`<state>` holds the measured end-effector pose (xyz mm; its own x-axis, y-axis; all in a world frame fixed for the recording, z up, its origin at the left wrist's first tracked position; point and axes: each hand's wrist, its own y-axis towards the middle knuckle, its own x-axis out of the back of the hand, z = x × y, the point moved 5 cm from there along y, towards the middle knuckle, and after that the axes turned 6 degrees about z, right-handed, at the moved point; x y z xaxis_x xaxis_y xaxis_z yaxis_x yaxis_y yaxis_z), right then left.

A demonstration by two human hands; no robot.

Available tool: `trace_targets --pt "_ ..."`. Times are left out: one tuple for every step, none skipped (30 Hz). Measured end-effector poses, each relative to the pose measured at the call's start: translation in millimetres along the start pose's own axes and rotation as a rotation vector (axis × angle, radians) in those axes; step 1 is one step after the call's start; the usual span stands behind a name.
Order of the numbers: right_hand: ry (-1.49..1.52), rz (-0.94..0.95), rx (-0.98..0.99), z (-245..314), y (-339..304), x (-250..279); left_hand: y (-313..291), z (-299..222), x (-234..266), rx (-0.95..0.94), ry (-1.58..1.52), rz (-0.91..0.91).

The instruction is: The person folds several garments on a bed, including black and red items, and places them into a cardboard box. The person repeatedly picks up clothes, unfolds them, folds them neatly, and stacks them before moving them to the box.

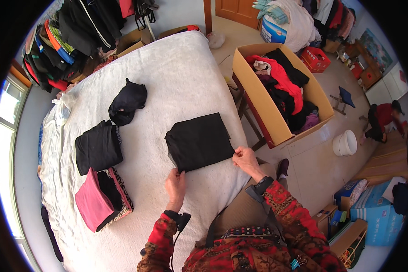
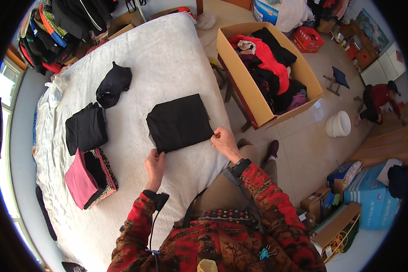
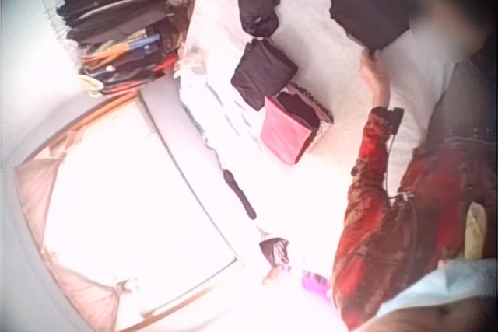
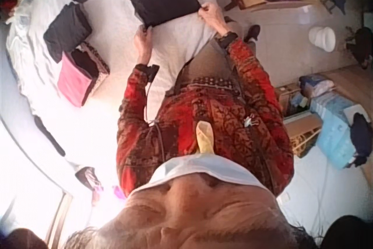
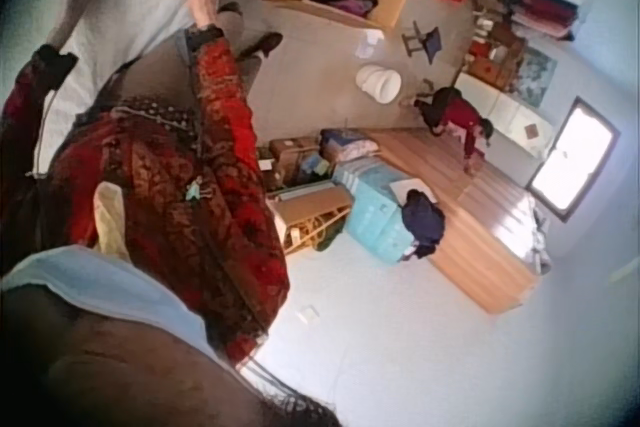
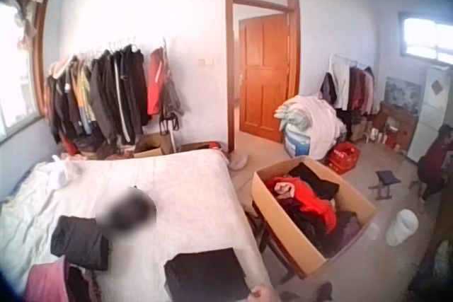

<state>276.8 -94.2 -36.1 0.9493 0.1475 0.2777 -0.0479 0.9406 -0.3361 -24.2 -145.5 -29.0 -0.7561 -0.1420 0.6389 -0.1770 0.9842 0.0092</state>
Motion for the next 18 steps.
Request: trace_targets --pt "0.003 -0.003 0.021 0.9 0.6 3.1 -0.7 2.2 5.5 -0.047 -0.068 -0.017" --pt "-0.025 -0.046 0.006 -0.3 1.1 8.5 -1.1 9.9 10.4 0.011 -0.069 -0.003" --pt "-0.027 -0.068 -0.008 -2.4 1.1 14.7 -2.6 17.3 17.3 0.047 -0.079 0.007" --pt "0.0 -0.082 -0.029 -5.8 1.0 18.6 -5.2 23.0 20.8 0.082 -0.09 0.016" --pt "-0.125 -0.018 -0.104 -11.2 0.4 18.4 -8.5 28.6 20.6 0.156 0.124 0.103" --pt "-0.094 0.05 -0.087 -13.4 0.8 15.3 -10.4 26.6 20.9 0.091 0.13 0.104" --pt "-0.069 0.096 -0.094 -17.5 -1.0 11.3 -10.5 26.9 20.1 0.072 0.106 0.139" --pt "-0.026 0.158 -0.146 -23.8 -3.1 5.4 -11.7 28.0 19.8 0.092 0.107 0.173" --pt "-0.075 0.202 -0.13 -25.9 -3.9 3.7 -12.9 26.7 19.2 0.091 -0.094 0.173" --pt "-0.025 0.179 -0.116 -27.3 -4.2 2.7 -12.7 23.8 19.6 0.078 -0.289 0.151" --pt "0.047 0.151 -0.114 -28.3 -4.7 1.5 -9.7 20.6 19.9 0.072 -0.467 0.155" --pt "0.13 0.119 -0.151 -29.7 -4.5 0.4 -6.1 21.8 19.6 0.173 -0.557 0.148" --pt "0.121 0.067 -0.131 -26.8 -3.6 1.0 -4.2 23.6 20.0 0.291 -0.631 0.165" --pt "0.121 0.013 -0.148 -24.1 -2.8 0.5 -2.0 25.6 22.2 0.402 -0.692 0.167" --pt "0.119 -0.038 -0.161 -19.5 -0.5 -0.7 2.7 21.5 18.3 0.42 -0.706 0.141" --pt "-0.028 -0.092 -0.082 -8.1 2.5 -4.3 11.1 16.6 13.1 0.412 -0.62 0.102" --pt "-0.172 -0.147 -0.002 3.9 3.7 -10.6 21.6 10.6 7.1 0.371 -0.54 0.052" --pt "-0.326 -0.21 0.058 15.2 4.4 -17.2 29.3 7.4 0.6 0.368 -0.452 0.003"
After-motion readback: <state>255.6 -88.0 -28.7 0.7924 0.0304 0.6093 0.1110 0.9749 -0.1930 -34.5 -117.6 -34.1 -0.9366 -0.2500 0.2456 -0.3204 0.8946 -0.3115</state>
